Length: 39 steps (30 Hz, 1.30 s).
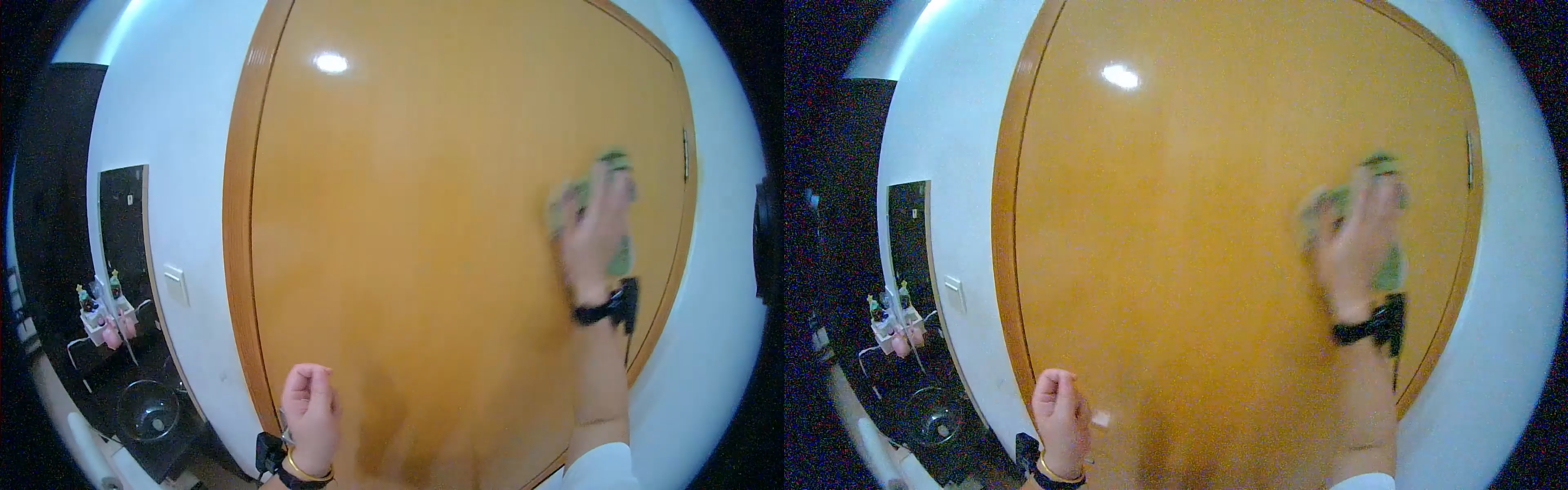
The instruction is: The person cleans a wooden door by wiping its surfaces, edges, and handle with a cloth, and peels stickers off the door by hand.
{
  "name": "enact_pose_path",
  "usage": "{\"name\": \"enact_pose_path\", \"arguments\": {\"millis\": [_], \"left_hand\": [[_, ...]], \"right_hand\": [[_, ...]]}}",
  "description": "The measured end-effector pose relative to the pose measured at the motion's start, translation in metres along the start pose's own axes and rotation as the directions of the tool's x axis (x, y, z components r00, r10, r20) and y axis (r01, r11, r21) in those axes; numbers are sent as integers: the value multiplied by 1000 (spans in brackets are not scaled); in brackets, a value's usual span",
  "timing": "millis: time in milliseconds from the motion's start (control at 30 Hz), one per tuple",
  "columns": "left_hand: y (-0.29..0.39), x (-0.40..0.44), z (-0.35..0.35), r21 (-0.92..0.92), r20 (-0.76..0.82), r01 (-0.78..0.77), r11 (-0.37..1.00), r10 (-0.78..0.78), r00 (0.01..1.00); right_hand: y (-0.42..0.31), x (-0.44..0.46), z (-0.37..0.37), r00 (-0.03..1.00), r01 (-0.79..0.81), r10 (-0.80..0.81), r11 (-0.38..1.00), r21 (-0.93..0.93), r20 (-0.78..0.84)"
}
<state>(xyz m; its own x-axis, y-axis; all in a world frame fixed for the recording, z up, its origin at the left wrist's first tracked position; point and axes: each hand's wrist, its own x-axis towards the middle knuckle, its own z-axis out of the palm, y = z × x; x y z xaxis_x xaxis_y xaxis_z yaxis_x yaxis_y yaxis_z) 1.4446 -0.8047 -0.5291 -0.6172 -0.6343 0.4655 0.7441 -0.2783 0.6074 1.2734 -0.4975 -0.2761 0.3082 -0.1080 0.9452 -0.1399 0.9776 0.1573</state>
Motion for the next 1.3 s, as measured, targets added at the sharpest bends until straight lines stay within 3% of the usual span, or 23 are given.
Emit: {"name": "enact_pose_path", "arguments": {"millis": [33,100,200,267,300,367,433,467,533,600,633,700,733,767,833,867,933,1033,1100,1200,1233,1300], "left_hand": [[-1,2,6,83,24,1,997,-3,1000],[-30,18,12,127,88,-85,988,74,993],[-42,38,21,263,181,-234,936,190,965],[-43,51,20,365,218,-328,872,262,940],[-38,55,20,397,219,-366,842,301,928],[-26,65,11,492,246,-424,760,346,905],[-24,80,-1,550,275,-488,678,405,872],[-25,88,-6,562,291,-525,639,441,849],[-30,105,-14,561,341,-613,556,520,783],[-35,123,-19,531,413,-709,464,589,694],[-44,136,-19,457,438,-802,385,687,579],[-53,140,-29,500,548,-811,305,614,568],[-55,142,-31,515,600,-817,259,572,559],[-50,140,-26,498,552,-825,268,636,540],[-43,139,-26,447,510,-840,307,684,522],[-45,139,-30,416,515,-843,341,676,527],[-48,140,-35,377,527,-849,369,668,525],[-54,142,-37,333,540,-864,377,675,503],[-50,143,-38,325,542,-868,375,678,496],[-54,143,-46,363,604,-869,338,625,495],[-57,142,-48,380,629,-867,322,597,498],[-58,152,-48,284,579,-896,342,684,444]], "right_hand": [[-42,-8,-13,994,99,-103,985,144,22],[-96,-17,-37,861,239,-417,838,491,292],[-119,-20,-15,707,536,-706,573,621,41],[-107,39,0,792,508,-602,741,439,102],[-91,78,14,864,463,-503,777,426,-22],[-50,149,45,967,248,-236,959,139,-96],[5,204,80,992,-109,84,951,-290,-96],[35,228,96,955,-296,290,917,-269,-64],[59,272,113,675,-727,737,656,-202,-35],[48,305,140,508,-860,840,480,-174,-191],[38,318,143,625,-775,775,601,-195,-95],[15,346,144,806,-560,584,804,-199,97],[-4,361,155,885,-464,466,881,-89,7],[-27,377,167,934,-345,344,938,8,-97],[-94,413,179,941,-293,315,941,168,-123],[-125,433,192,956,-192,243,943,273,-167],[-184,466,205,973,24,47,954,300,-225],[-303,481,204,927,370,-294,821,435,-235],[-364,487,205,883,464,-422,722,512,-206],[-406,427,160,898,292,-438,510,809,-48],[-409,421,176,843,501,-447,454,737,-298],[-406,368,134,800,251,-594,463,850,87]]}}
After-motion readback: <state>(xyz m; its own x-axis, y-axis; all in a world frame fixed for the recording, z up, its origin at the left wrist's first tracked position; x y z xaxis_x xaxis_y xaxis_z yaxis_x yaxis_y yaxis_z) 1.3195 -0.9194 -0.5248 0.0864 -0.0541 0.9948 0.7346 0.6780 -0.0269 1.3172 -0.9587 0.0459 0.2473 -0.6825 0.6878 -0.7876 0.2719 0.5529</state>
